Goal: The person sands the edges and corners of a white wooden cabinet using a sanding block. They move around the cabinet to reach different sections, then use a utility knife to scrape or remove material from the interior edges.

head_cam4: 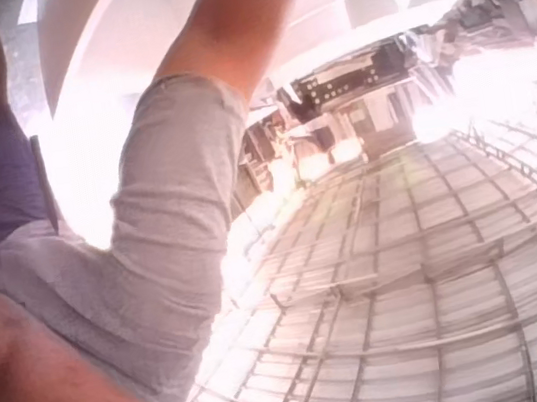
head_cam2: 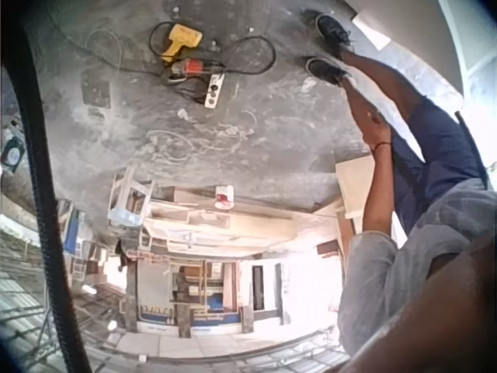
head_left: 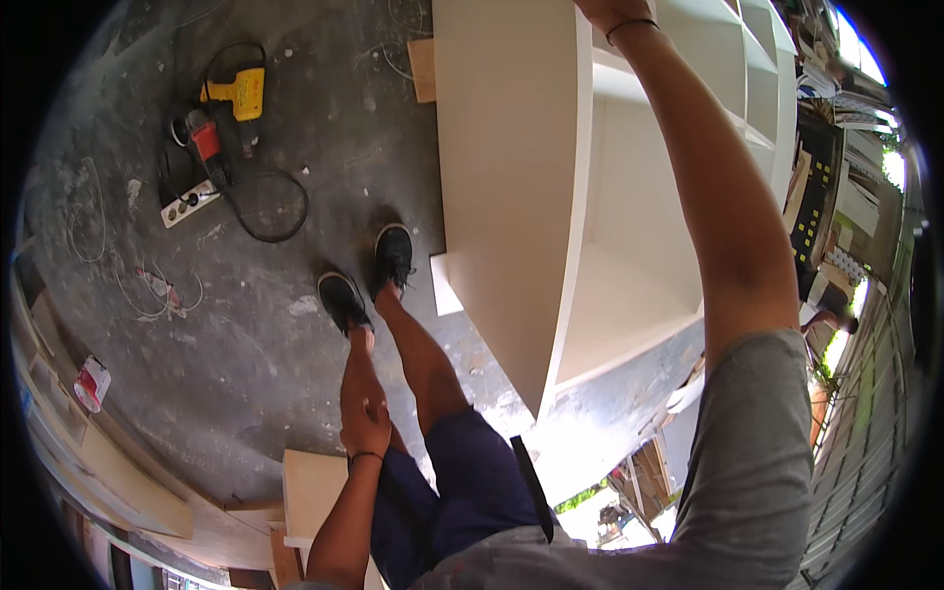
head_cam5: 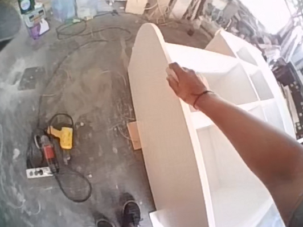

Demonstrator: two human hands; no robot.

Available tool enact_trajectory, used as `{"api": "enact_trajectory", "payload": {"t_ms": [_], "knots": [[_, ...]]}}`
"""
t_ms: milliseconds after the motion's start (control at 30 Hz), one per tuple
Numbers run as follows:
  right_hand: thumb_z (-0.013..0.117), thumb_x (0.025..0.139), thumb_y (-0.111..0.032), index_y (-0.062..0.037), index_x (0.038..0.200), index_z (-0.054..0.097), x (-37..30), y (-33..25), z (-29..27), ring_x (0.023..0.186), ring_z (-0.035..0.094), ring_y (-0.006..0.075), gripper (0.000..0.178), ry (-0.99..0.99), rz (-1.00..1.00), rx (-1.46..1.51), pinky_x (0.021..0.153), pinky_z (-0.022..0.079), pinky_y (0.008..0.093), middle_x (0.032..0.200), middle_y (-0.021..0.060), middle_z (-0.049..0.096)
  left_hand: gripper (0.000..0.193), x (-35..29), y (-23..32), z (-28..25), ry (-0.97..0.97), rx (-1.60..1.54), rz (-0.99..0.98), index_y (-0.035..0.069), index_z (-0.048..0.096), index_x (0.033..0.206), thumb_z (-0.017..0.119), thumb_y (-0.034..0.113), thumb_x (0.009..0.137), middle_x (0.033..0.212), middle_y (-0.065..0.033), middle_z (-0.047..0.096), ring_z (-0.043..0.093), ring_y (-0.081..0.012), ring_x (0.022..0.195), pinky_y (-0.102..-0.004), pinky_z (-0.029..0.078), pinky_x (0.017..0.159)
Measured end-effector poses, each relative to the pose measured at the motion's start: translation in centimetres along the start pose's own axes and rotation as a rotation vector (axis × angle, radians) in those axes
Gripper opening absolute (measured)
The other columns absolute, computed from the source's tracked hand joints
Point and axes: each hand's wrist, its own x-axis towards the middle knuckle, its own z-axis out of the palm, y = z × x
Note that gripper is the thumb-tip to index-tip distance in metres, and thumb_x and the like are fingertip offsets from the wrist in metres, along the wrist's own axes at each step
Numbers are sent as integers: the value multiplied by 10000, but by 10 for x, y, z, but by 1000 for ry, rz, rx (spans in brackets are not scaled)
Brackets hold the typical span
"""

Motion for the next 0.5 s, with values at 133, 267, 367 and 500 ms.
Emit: {"api": "enact_trajectory", "payload": {"t_ms": [133, 267, 367, 500], "knots": [[564, 918, -246, -48, 1208, 493, -2, -16, 11, 956, 611, 462, 359, -23, 33, 78, 822, 490, 526, 1012, 271, 644, 446, -5, -5, 9, 98, -30, 23, 69, 665, 1119, 668, 401, 820, 1088, -153, 675, 636, -348, 1020, -477, 505, 864], [566, 918, -251, -48, 1224, 499, -20, -26, 5, 964, 613, 461, 373, -1, 30, 80, 839, 492, 520, 1023, 273, 645, 429, -6, -3, 12, 107, 2, 3, 64, 671, 1092, 676, 394, 818, 1073, -140, 683, 632, -337, 1032, -471, 504, 866], [566, 919, -248, -45, 1227, 500, -23, -25, 4, 970, 613, 458, 375, -12, 40, 95, 844, 491, 518, 1028, 271, 646, 433, -9, 2, 9, 109, 9, 3, 60, 671, 1094, 675, 394, 819, 1068, -139, 685, 631, -336, 1037, -467, 504, 869], [566, 918, -244, -36, 1226, 503, -29, -26, 6, 969, 612, 451, 377, -33, 90, 80, 840, 489, 522, 1017, 263, 649, 430, -11, 4, 10, 119, 1, -7, 56, 672, 1088, 674, 391, 817, 1072, -135, 686, 631, -335, 1038, -465, 505, 871]]}}
